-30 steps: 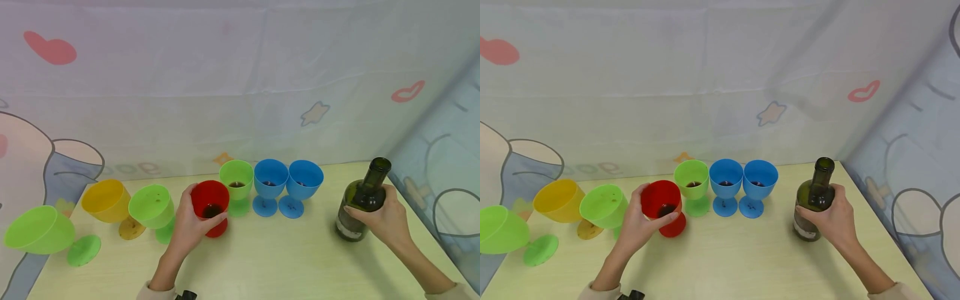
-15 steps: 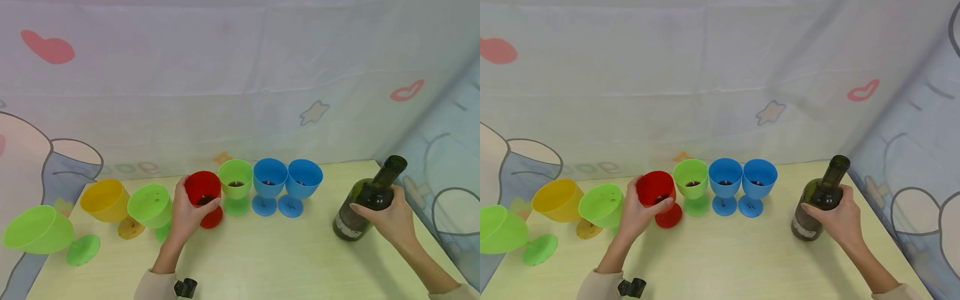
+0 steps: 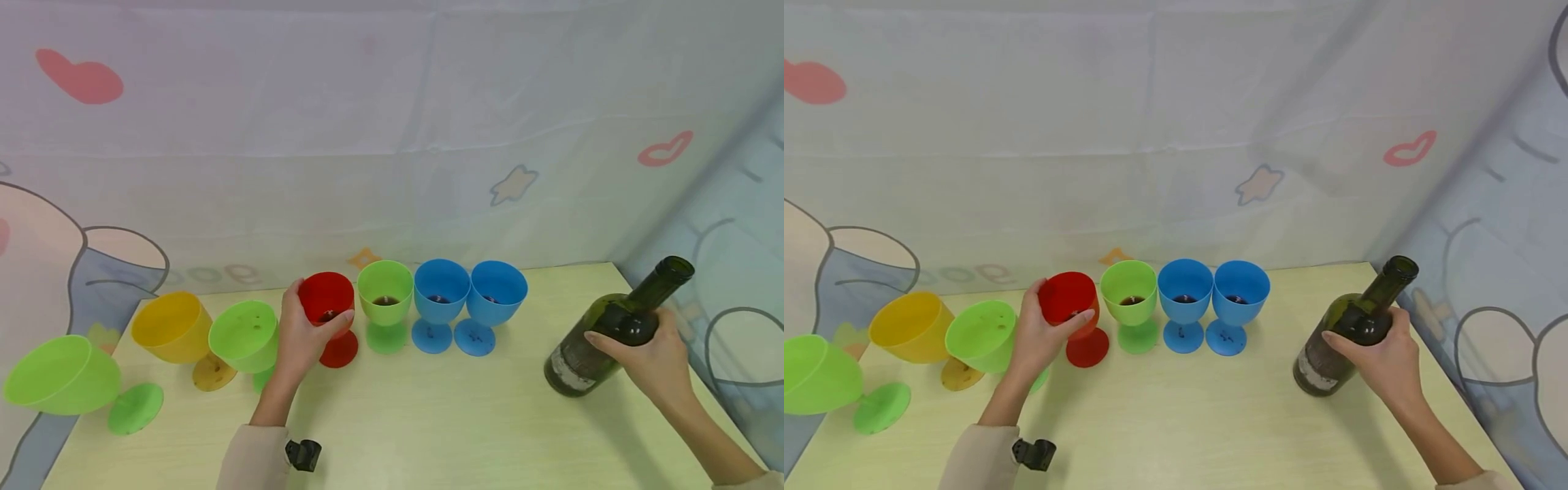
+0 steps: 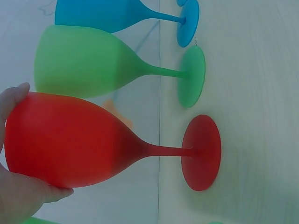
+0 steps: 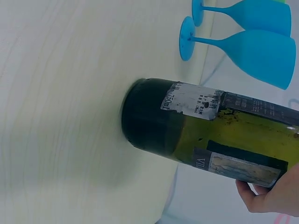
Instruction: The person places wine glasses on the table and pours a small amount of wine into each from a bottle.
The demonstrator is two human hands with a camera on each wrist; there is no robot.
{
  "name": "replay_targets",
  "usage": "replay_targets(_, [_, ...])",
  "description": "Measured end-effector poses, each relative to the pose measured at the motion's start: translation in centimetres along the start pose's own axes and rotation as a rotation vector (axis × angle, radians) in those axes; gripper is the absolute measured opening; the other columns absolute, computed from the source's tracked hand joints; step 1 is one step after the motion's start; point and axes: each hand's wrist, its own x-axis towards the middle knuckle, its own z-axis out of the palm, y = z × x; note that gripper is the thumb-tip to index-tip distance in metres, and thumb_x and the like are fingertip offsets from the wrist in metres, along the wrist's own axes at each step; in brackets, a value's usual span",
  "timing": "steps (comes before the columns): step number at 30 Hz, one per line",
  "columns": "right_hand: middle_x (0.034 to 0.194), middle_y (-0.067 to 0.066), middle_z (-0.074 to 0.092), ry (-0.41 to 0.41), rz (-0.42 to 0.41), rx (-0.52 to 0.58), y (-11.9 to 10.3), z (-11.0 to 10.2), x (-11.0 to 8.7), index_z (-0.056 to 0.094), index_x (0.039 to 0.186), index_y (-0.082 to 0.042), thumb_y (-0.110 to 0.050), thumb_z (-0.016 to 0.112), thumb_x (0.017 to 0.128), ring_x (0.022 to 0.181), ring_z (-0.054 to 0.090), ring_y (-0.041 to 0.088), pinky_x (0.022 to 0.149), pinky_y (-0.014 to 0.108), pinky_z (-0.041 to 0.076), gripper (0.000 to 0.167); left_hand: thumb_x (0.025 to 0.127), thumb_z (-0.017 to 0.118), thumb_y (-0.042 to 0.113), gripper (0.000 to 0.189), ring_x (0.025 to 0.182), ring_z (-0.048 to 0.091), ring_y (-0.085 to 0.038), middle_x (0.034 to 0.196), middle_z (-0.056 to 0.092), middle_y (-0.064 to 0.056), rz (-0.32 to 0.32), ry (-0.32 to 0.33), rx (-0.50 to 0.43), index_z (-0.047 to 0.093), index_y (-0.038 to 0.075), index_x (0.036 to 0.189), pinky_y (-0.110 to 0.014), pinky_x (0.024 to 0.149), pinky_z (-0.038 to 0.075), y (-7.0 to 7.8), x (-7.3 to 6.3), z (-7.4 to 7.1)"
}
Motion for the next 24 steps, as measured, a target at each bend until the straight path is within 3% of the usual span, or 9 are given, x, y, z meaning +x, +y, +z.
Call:
replay_targets(8, [0.115,0.034,0.041,-0.007,0.005,0.001,-0.1,-0.1,-0.1,0.022,0.129,0.008,-0.034,0.072,0.076,0.101,0.043,0.048,0.074,0.055,0.037,0.084,0.076,0.074,0.021,0.085,0.118,0.035,-0.03,0.135,0.029,-0.013,0.001,0.016,0.047,0.021,-0.001,0.138,-0.047,0.087,0.044,0.0,1.0,0.2])
replay_targets(24, [0.114,0.032,0.041,-0.021,-0.012,0.004,0.0,-0.2,0.0,0.022,0.128,0.008,-0.033,0.072,0.076,0.099,0.043,0.045,0.072,0.053,0.037,0.083,0.076,0.073,0.021,0.088,0.12,0.034,-0.032,0.137,0.027,-0.015,-0.013,0.012,0.037,0.018,-0.003,0.14,-0.048,0.091,0.042,-0.2,2.2,0.5])
